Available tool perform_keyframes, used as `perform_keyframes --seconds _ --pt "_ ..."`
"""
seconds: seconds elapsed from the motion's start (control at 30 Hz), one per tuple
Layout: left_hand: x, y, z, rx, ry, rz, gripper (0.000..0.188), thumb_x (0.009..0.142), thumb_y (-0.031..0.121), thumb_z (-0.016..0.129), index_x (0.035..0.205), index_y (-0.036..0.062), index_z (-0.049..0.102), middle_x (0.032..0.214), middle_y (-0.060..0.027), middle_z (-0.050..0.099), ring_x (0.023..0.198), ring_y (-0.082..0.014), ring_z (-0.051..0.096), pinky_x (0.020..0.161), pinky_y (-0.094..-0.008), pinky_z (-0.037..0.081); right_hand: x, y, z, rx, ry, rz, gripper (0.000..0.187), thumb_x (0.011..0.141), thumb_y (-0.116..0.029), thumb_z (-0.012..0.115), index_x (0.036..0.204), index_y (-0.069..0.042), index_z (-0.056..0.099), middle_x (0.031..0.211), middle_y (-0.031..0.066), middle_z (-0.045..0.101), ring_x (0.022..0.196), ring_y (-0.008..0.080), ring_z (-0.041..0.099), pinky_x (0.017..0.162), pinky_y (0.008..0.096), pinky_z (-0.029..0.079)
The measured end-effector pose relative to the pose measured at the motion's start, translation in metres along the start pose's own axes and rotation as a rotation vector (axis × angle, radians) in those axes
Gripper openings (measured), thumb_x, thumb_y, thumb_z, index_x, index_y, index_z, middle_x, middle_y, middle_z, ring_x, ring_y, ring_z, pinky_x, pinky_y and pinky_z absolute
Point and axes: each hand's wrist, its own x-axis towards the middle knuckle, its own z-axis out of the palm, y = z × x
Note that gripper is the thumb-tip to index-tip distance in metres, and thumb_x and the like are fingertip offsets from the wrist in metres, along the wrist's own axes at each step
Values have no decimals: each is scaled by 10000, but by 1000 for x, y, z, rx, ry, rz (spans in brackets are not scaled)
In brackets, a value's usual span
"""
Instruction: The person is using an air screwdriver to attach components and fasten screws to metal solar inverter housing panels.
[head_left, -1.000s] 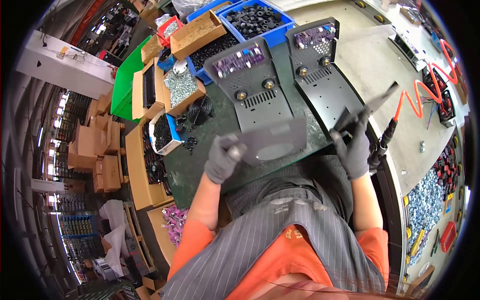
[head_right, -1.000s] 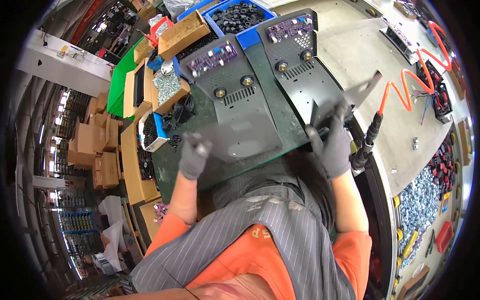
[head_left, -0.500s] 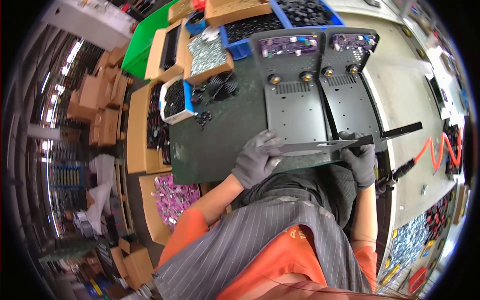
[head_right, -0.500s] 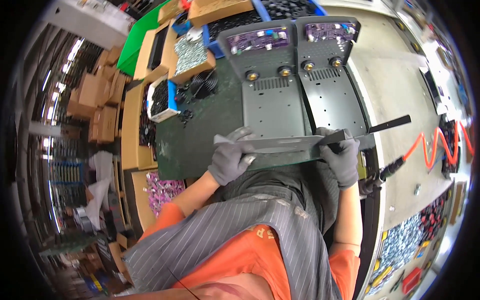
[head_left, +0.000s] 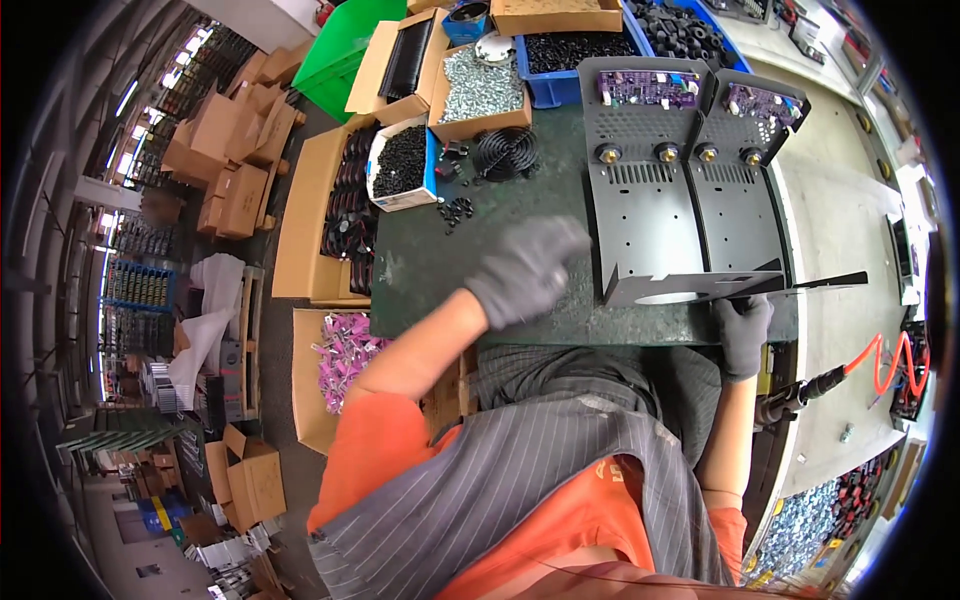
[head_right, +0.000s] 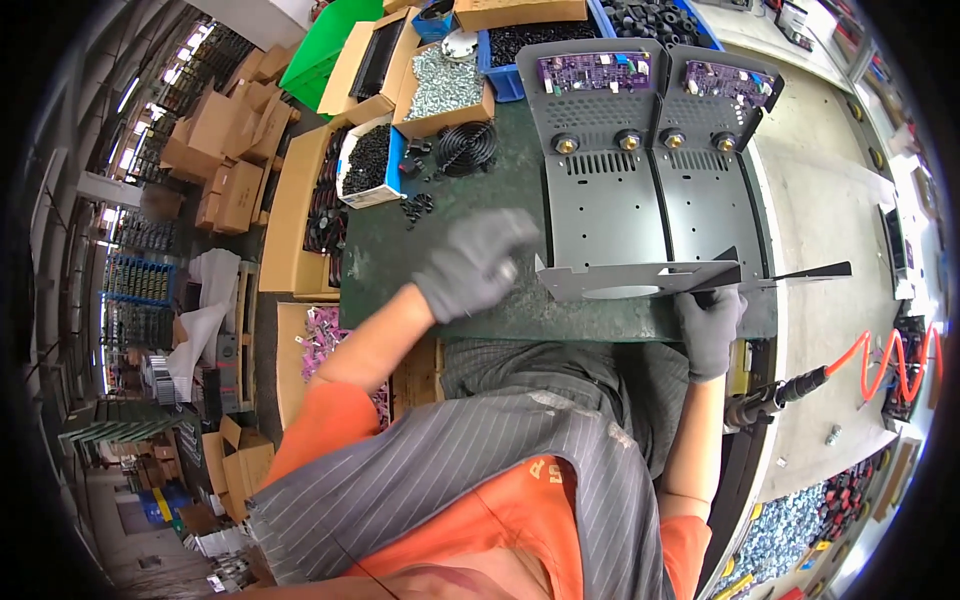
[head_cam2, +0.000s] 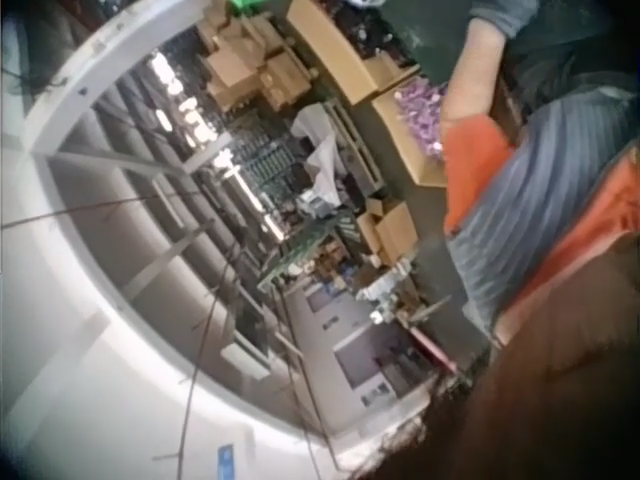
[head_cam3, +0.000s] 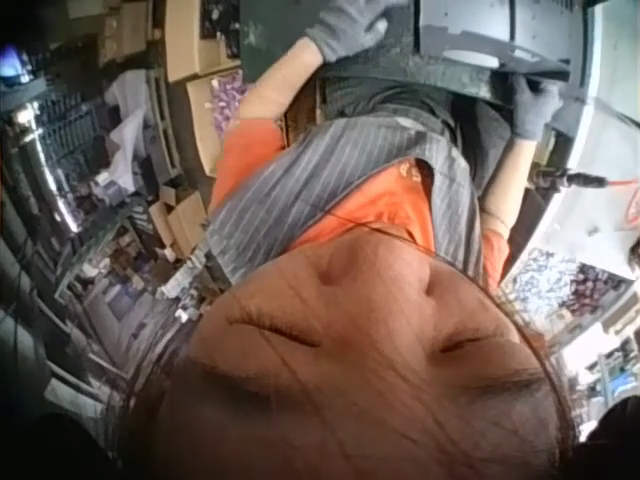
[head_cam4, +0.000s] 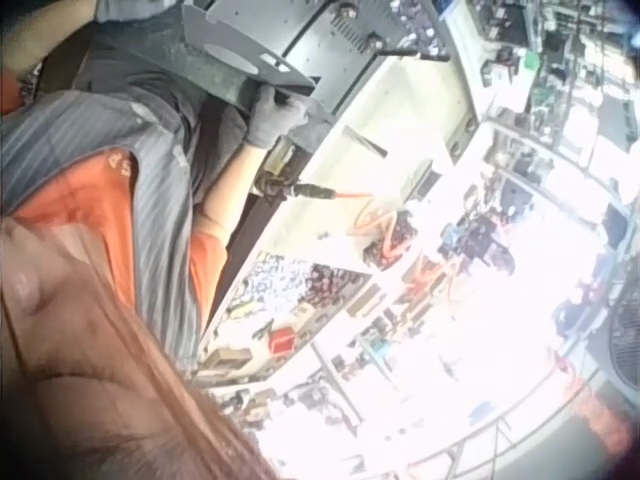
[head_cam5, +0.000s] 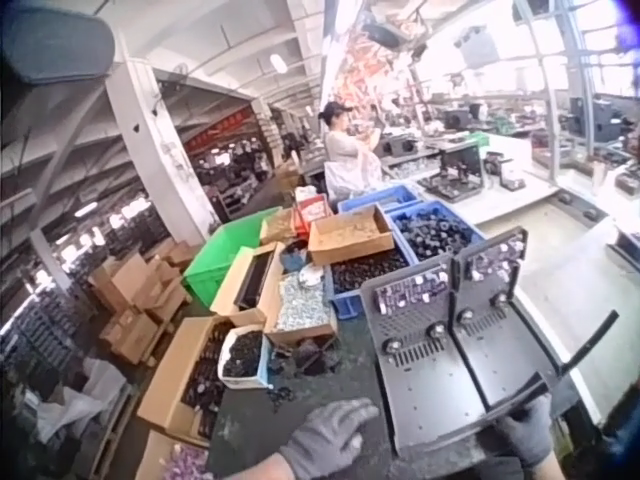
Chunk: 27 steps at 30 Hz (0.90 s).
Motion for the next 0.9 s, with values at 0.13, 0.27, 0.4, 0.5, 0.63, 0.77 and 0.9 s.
perform_keyframes --seconds 0.13,0.27,0.4,0.5,0.63,0.77,0.9 --pt "6 -83 -63 720 -83 -294 647 768 228 618 1356 118 372 1310 -95 471 1289 -306 352 1071 -457 257 -3 -1 -1 -57 22 -14 151 672 -85 672 820 -82 640 730 28 660 730 196 590 851 328 348" --pt "22 -132 -89 892 -297 -285 725 742 229 653 1396 158 347 1330 -84 459 1294 -290 349 1076 -436 257 -2 3 3 -65 57 -121 27 708 30 592 735 29 595 689 50 636 623 88 558 595 253 444" --pt "43 -137 -82 865 -587 -390 681 730 201 648 1368 218 410 1279 -78 494 1241 -272 401 1037 -413 297 -2 -6 3 -192 103 -234 42 703 23 568 730 32 599 696 61 640 666 111 571 634 271 451" --pt "48 -141 -81 855 -659 -434 676 695 228 681 1328 224 444 1228 -73 513 1208 -270 431 1016 -414 319 0 4 4 -106 89 -197 69 701 32 551 740 30 608 697 64 639 675 116 572 646 269 451" --pt "46 -143 -82 808 -659 -429 585 685 243 684 1243 214 509 1155 -73 544 1156 -265 480 963 -408 364 -2 9 1 -88 44 -87 93 687 -89 647 775 -59 657 819 73 649 880 242 586 846 349 352" --pt "43 -131 -92 747 -564 -396 587 671 276 704 1225 208 520 1123 -79 552 1091 -261 529 932 -393 398 -6 1 -4 14 -7 -88 247 697 -44 612 943 -22 615 974 133 617 932 264 565 872 368 377" --pt "19 -112 -102 587 -190 -391 634 665 311 732 1240 167 506 1111 -96 573 1013 -250 572 846 -377 460 -35 -34 -7 -42 370 -276 496 724 -25 602 1202 18 473 1191 161 524 1045 265 526 913 357 402"
